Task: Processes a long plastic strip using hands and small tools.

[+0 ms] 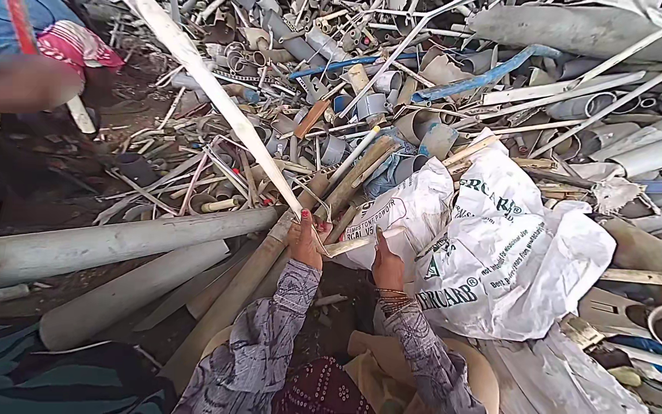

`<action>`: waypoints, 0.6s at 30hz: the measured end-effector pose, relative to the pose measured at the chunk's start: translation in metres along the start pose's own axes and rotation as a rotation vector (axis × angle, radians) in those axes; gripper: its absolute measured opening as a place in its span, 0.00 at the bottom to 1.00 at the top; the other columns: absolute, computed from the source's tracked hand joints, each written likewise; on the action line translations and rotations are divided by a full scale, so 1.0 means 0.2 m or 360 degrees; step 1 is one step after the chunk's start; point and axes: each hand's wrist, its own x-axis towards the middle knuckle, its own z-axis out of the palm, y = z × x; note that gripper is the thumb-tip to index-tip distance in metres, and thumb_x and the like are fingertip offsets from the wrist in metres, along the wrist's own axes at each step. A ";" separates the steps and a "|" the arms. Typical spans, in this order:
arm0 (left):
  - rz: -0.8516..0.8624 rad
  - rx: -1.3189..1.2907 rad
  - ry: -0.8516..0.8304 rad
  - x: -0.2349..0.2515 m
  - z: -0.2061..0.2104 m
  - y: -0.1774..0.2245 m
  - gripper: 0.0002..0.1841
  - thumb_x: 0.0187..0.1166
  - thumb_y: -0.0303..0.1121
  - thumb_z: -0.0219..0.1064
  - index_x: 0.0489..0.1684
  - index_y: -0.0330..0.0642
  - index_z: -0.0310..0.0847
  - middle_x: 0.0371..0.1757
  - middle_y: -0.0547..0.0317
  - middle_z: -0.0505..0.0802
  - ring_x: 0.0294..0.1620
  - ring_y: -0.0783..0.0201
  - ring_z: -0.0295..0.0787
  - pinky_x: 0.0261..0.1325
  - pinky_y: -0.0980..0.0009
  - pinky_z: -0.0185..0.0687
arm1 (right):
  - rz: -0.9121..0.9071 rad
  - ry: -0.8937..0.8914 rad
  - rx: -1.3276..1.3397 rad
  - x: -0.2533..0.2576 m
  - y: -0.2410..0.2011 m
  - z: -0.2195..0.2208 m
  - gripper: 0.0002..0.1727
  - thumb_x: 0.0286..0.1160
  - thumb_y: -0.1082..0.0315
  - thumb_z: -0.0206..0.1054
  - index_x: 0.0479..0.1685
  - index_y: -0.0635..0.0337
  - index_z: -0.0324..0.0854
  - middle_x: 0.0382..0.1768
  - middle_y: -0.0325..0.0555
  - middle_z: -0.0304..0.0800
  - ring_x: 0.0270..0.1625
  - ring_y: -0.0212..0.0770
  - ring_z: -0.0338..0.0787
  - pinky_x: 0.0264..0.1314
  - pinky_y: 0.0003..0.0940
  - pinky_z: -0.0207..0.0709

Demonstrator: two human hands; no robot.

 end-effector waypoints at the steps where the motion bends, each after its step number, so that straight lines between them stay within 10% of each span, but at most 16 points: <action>1: 0.0056 0.0050 -0.0026 0.00 -0.01 -0.01 0.16 0.90 0.23 0.40 0.32 0.43 0.71 0.18 0.73 0.83 0.26 0.77 0.86 0.43 0.80 0.86 | -0.0289 0.0123 0.0042 -0.12 -0.07 0.03 0.28 0.81 0.78 0.54 0.83 0.62 0.73 0.28 0.68 0.92 0.30 0.72 0.92 0.35 0.64 0.80; 4: 0.0237 0.0210 -0.0161 -0.03 -0.04 -0.04 0.09 0.83 0.20 0.47 0.48 0.29 0.73 0.33 0.71 0.86 0.40 0.81 0.85 0.57 0.81 0.80 | -0.0641 0.0232 0.0060 -0.26 -0.12 0.05 0.29 0.71 0.80 0.59 0.76 0.62 0.81 0.18 0.60 0.88 0.18 0.64 0.88 0.21 0.58 0.77; 9: 0.0546 0.0539 -0.0536 -0.07 -0.09 -0.09 0.25 0.74 0.33 0.59 0.56 0.12 0.72 0.58 0.45 0.86 0.65 0.73 0.78 0.70 0.75 0.71 | 0.0122 -0.0338 -0.0216 -0.03 -0.05 -0.12 0.30 0.93 0.69 0.43 0.95 0.45 0.54 0.48 0.67 0.93 0.53 0.70 0.92 0.58 0.64 0.78; 13: 0.0652 0.0601 -0.0543 -0.06 -0.11 -0.13 0.23 0.70 0.32 0.62 0.49 0.12 0.77 0.62 0.32 0.85 0.71 0.64 0.77 0.74 0.72 0.69 | -0.0756 0.0280 0.0073 -0.31 -0.13 0.03 0.28 0.68 0.80 0.60 0.72 0.64 0.84 0.19 0.60 0.89 0.18 0.64 0.89 0.19 0.58 0.77; 18: 0.0572 0.0590 -0.0492 -0.05 -0.13 -0.10 0.22 0.73 0.28 0.59 0.58 0.12 0.72 0.51 0.47 0.88 0.58 0.75 0.81 0.66 0.78 0.73 | -0.0721 0.0244 0.0232 -0.33 -0.16 0.08 0.27 0.72 0.79 0.57 0.73 0.64 0.83 0.22 0.62 0.91 0.22 0.65 0.90 0.23 0.60 0.77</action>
